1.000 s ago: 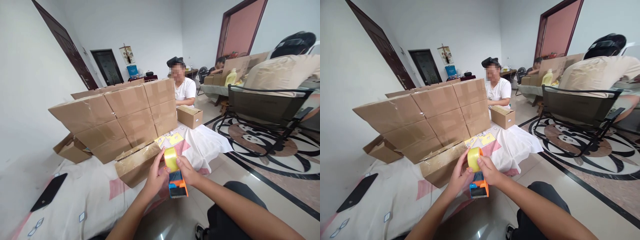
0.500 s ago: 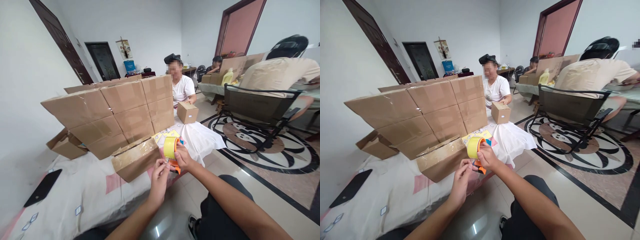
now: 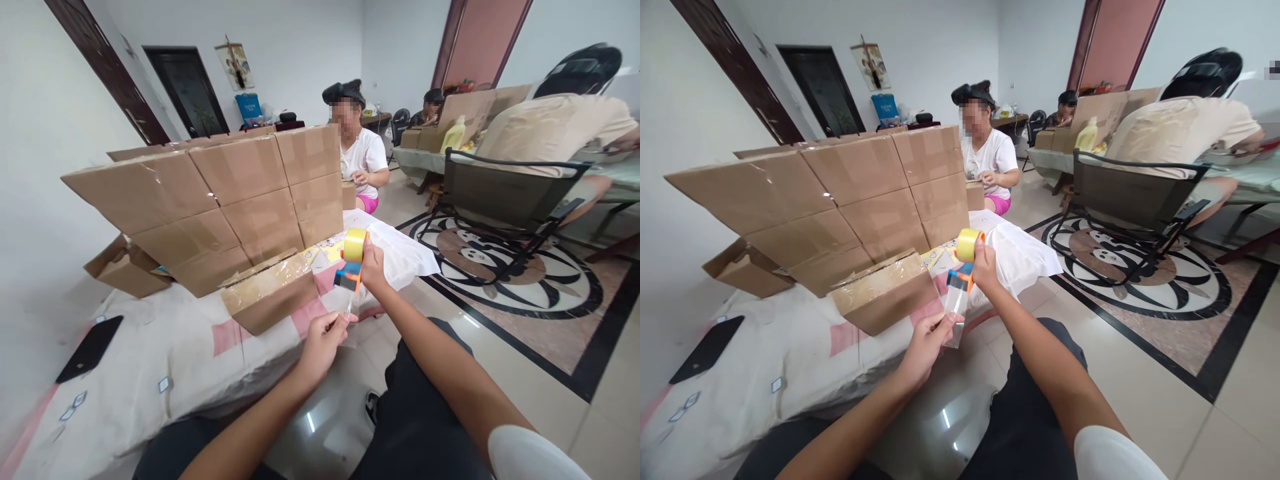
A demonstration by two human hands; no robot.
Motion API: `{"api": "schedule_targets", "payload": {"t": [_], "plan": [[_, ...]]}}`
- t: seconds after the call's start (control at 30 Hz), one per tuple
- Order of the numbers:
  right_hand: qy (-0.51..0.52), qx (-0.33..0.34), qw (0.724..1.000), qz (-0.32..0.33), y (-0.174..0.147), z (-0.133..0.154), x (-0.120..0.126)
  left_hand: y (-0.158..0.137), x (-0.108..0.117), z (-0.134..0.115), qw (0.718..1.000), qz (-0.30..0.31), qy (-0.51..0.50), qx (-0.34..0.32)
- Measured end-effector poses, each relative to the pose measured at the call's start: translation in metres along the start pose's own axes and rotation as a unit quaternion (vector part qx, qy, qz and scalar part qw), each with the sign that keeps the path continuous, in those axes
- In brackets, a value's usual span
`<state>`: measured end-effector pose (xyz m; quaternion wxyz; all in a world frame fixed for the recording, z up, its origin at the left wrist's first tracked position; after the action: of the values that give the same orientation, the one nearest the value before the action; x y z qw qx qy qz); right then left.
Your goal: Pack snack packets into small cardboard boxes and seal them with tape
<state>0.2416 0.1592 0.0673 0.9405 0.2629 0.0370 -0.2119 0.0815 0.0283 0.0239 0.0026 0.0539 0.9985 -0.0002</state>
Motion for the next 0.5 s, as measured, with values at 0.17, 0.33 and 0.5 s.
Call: {"api": "schedule_targets", "payload": {"t": [0.17, 0.33, 0.5], "plan": [[0.106, -0.094, 0.990, -0.021, 0.010, -0.001, 0.001, -0.006, 0.000, 0.011, 0.999, 0.045, 0.020, 0.012], [0.091, -0.069, 0.993, -0.012, 0.004, 0.009, 0.005, -0.011, 0.008, 0.016, 0.998, 0.050, 0.036, 0.034], [0.118, -0.097, 0.988, 0.008, -0.003, 0.016, -0.001, -0.021, 0.006, 0.019, 0.996, 0.057, 0.044, 0.054]]}}
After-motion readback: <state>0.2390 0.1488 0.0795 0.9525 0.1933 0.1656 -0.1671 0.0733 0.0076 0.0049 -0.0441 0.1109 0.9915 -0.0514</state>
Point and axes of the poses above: each hand's wrist, its own y-axis towards the middle knuckle, its own x-axis out of the back of the hand, z = x × y, the point moved 6 cm from there along y, towards the middle knuckle, and after that the axes turned 8 degrees about -z, right-handed, at the moved point
